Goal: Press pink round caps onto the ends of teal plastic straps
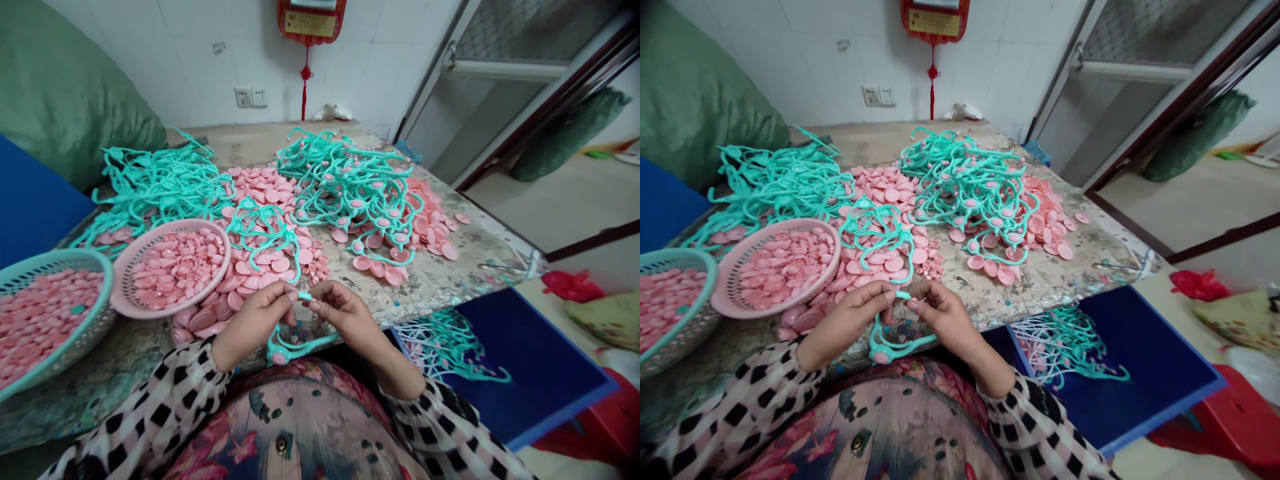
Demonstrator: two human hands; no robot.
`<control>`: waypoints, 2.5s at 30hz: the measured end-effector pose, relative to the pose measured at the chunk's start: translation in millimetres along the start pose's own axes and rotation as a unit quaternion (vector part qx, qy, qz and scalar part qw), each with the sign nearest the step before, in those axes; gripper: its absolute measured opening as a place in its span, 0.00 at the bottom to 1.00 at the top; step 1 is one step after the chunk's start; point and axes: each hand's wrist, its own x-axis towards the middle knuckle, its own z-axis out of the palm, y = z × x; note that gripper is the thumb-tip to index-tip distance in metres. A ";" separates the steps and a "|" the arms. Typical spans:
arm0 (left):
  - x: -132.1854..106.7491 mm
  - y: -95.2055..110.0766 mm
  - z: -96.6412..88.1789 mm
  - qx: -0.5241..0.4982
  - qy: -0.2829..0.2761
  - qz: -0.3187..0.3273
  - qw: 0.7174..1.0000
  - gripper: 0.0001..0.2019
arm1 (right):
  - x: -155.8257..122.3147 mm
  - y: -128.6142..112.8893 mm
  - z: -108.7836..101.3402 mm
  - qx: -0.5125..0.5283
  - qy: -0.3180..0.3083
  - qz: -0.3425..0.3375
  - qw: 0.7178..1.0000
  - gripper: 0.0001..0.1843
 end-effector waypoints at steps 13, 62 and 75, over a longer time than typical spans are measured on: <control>-7.2 -14.8 16.3 0.116 0.071 0.042 0.990 0.11 | -7.0 8.1 10.7 0.194 0.092 0.112 0.970 0.14; -70.2 -6.7 32.3 0.312 0.032 0.210 0.926 0.11 | -66.4 -13.2 14.7 -0.309 -0.113 -0.097 0.939 0.16; -125.4 -7.7 46.8 0.362 0.093 0.307 0.875 0.13 | -102.2 -26.3 37.3 -0.354 -0.175 -0.201 0.897 0.20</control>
